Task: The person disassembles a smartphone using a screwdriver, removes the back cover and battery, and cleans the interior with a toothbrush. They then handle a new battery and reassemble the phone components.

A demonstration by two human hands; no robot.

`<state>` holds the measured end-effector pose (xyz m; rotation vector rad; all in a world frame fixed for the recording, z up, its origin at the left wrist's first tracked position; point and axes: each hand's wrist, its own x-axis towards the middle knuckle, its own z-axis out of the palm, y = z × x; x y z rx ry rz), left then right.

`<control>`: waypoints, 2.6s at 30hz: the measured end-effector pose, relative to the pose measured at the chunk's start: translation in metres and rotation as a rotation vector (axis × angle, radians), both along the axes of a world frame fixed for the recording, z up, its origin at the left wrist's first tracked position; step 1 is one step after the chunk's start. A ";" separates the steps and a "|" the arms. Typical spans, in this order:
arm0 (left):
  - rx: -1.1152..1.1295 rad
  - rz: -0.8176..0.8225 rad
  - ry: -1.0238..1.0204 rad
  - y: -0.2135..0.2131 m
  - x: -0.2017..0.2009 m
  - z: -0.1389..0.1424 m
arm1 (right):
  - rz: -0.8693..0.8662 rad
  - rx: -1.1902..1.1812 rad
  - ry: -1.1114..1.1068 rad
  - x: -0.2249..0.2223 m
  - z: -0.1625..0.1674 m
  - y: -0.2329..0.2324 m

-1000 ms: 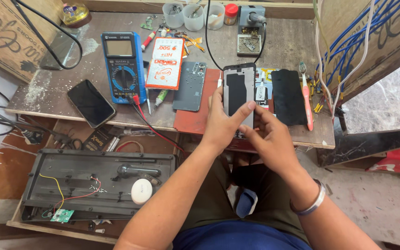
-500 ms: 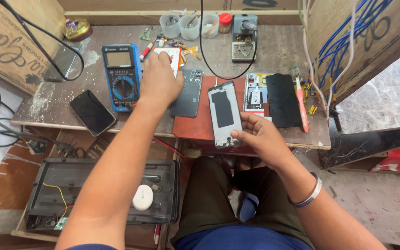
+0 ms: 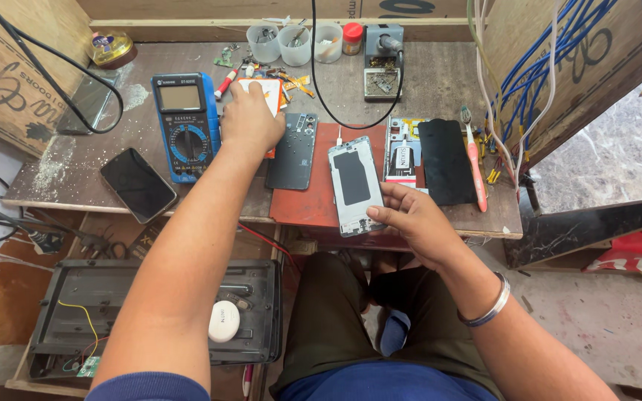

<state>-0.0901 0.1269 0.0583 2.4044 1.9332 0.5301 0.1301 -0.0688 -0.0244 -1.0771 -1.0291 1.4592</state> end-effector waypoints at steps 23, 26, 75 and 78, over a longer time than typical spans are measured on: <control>-0.448 -0.112 -1.379 -0.041 -0.030 -0.016 | 0.017 -0.053 -0.107 0.007 0.005 0.016; -0.630 -0.224 -1.774 -0.077 -0.023 -0.036 | 0.013 -0.054 -0.178 0.004 0.013 0.019; -0.486 0.030 -2.233 -0.149 0.042 -0.050 | -0.449 0.709 -1.026 -0.033 0.071 -0.045; -0.471 0.013 -2.213 -0.150 0.042 -0.050 | -0.479 0.664 -1.092 -0.034 0.069 -0.044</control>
